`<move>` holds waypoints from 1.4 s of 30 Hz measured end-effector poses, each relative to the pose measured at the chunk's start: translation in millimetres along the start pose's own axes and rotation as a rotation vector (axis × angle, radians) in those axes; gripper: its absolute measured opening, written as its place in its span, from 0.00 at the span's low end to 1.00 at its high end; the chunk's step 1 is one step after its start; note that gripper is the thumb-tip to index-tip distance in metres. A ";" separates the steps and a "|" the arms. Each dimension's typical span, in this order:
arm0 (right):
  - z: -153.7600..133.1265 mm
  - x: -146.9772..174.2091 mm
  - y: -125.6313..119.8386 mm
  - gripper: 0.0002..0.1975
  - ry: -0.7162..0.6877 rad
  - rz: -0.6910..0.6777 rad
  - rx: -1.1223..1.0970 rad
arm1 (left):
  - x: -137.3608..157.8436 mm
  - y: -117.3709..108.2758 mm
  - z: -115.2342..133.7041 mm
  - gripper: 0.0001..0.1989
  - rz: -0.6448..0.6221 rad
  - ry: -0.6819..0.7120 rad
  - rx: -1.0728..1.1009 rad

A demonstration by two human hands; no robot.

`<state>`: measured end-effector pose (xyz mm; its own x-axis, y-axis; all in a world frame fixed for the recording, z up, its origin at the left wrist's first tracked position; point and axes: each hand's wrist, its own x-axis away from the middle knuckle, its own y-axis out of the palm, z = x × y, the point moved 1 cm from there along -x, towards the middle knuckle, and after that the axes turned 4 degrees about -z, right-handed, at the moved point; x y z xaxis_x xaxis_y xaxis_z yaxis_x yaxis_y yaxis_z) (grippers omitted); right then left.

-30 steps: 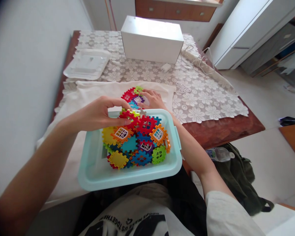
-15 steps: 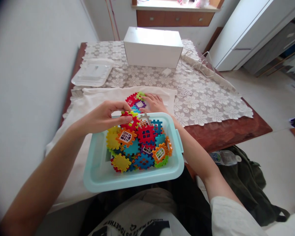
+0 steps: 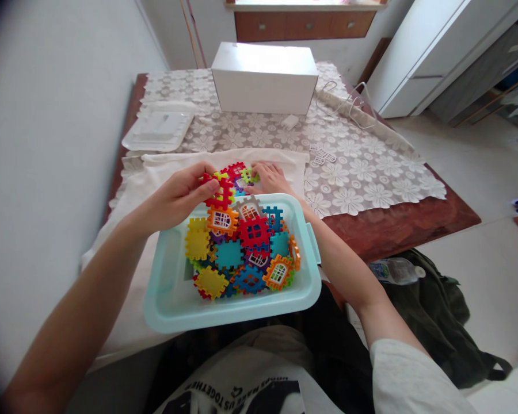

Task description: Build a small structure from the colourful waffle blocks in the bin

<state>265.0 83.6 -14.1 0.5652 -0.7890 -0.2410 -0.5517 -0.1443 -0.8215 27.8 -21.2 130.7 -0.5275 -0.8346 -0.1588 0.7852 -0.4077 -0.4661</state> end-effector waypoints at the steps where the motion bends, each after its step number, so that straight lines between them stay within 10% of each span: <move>1: 1.1 -0.5 0.2 0.16 -0.008 0.002 -0.002 | -0.4 0.0 0.1 0.20 0.027 0.010 -0.030; 25: 4.8 -2.8 2.3 0.16 -0.029 0.005 -0.038 | 2.9 0.7 -8.2 0.11 0.227 0.124 -0.315; 42: 6.2 -3.8 5.0 0.17 -0.038 0.027 0.008 | 7.9 6.7 11.9 0.14 0.129 0.243 -0.565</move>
<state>264.0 89.6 -20.6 0.5729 -0.7693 -0.2827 -0.5622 -0.1179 -0.8185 32.7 -35.0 136.7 -0.5508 -0.7288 -0.4069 0.5901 0.0047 -0.8073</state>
